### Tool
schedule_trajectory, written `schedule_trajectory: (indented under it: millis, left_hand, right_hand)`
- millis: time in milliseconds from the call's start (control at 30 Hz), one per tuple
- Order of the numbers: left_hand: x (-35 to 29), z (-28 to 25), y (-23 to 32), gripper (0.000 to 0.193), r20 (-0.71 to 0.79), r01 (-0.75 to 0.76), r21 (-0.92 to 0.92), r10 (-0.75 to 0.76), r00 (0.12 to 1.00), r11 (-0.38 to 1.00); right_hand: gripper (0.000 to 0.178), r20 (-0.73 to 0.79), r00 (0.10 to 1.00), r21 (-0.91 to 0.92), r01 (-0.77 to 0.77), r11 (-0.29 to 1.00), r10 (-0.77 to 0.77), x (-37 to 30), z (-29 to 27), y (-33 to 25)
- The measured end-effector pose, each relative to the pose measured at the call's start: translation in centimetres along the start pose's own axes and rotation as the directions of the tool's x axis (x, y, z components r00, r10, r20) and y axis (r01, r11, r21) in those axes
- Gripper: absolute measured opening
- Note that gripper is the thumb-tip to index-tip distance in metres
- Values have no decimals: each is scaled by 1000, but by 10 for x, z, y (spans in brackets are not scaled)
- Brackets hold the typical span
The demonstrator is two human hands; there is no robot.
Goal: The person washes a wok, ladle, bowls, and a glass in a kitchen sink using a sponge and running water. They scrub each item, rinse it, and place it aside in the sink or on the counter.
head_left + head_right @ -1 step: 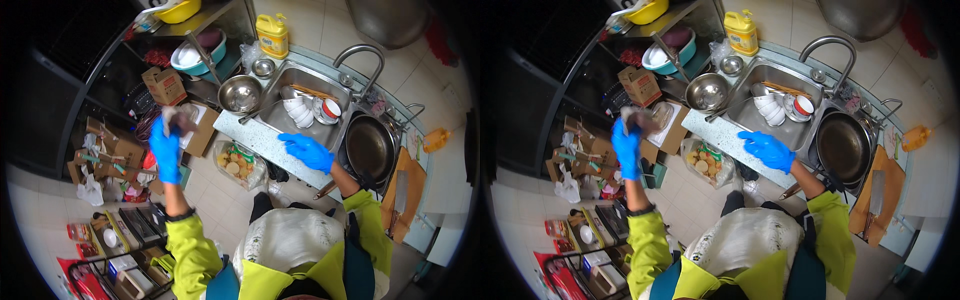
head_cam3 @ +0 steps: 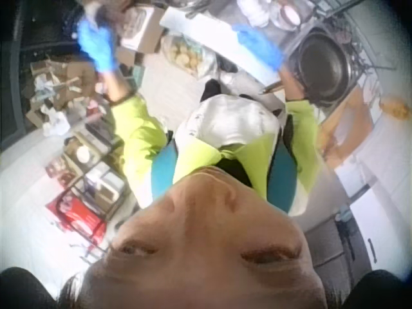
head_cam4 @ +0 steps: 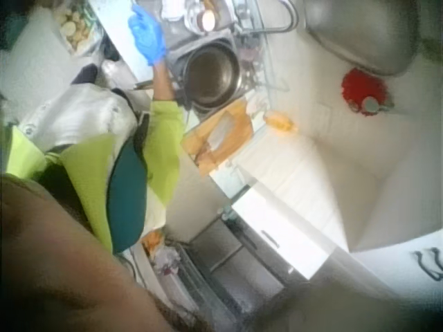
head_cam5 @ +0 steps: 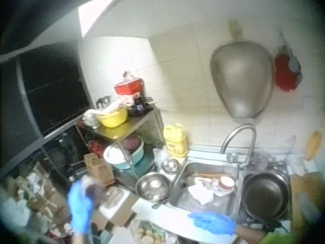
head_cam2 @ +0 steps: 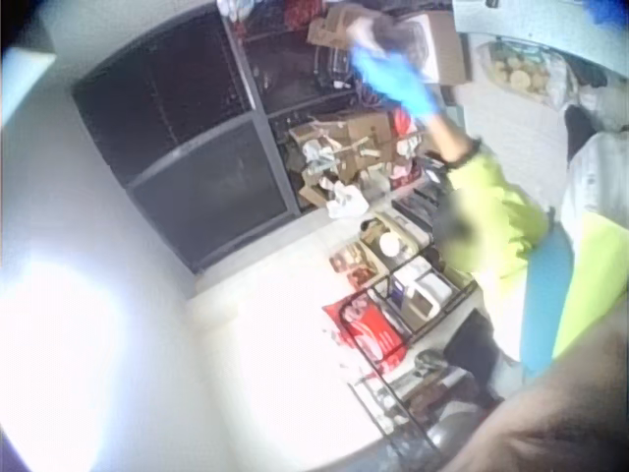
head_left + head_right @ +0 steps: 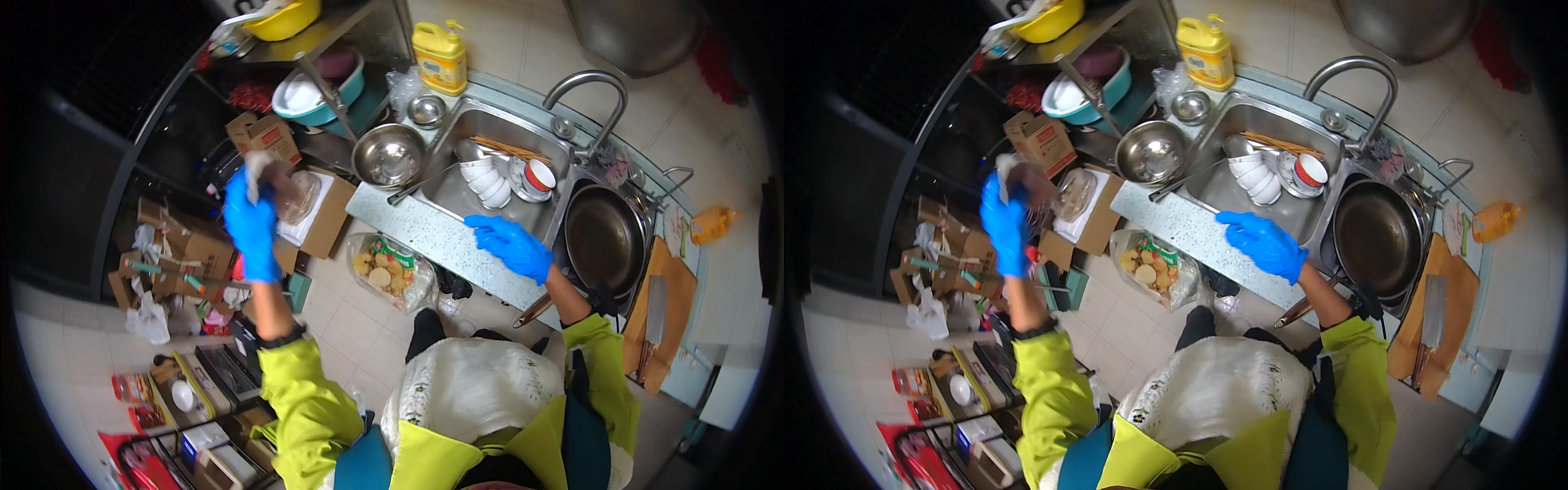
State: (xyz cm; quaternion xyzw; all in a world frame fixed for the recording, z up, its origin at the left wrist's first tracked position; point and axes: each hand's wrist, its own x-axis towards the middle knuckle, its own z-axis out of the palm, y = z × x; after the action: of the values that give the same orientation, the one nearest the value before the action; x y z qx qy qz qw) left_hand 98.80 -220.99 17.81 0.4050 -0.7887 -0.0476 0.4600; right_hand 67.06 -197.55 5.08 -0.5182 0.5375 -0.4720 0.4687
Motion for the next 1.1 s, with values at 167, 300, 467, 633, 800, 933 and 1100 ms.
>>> schedule_trajectory:
  millis: [167,300,467,633,800,933,1100]
  left_hand:
    - [218,80,-70,44,131,-295,-78,303,944,952]
    - [289,192,-102,73,358,-234,532,34,933,813]
    - [276,200,-88,56,286,-348,440,238,928,828]
    - [171,187,-27,27,68,-262,-254,287,956,931]
    - [35,250,21,26,588,312,-539,84,805,782]
    - [-31,321,44,32,860,896,-425,-250,444,129]
    - [-36,431,32,33,904,872,-322,-394,167,-369]
  right_hand:
    - [36,-337,935,148,-65,987,112,-14,-32,24]
    - [35,-481,852,208,-117,971,206,-24,-50,37]
    - [32,-596,758,236,-151,960,266,-39,-91,60]
    - [21,-759,603,-650,-723,232,-247,-17,-192,90]
    - [18,-711,701,-703,-706,-82,56,48,-277,126]
    - [18,-752,582,-619,-785,-27,311,62,-289,150]
    - [19,-776,580,-584,-809,63,248,56,-287,163]
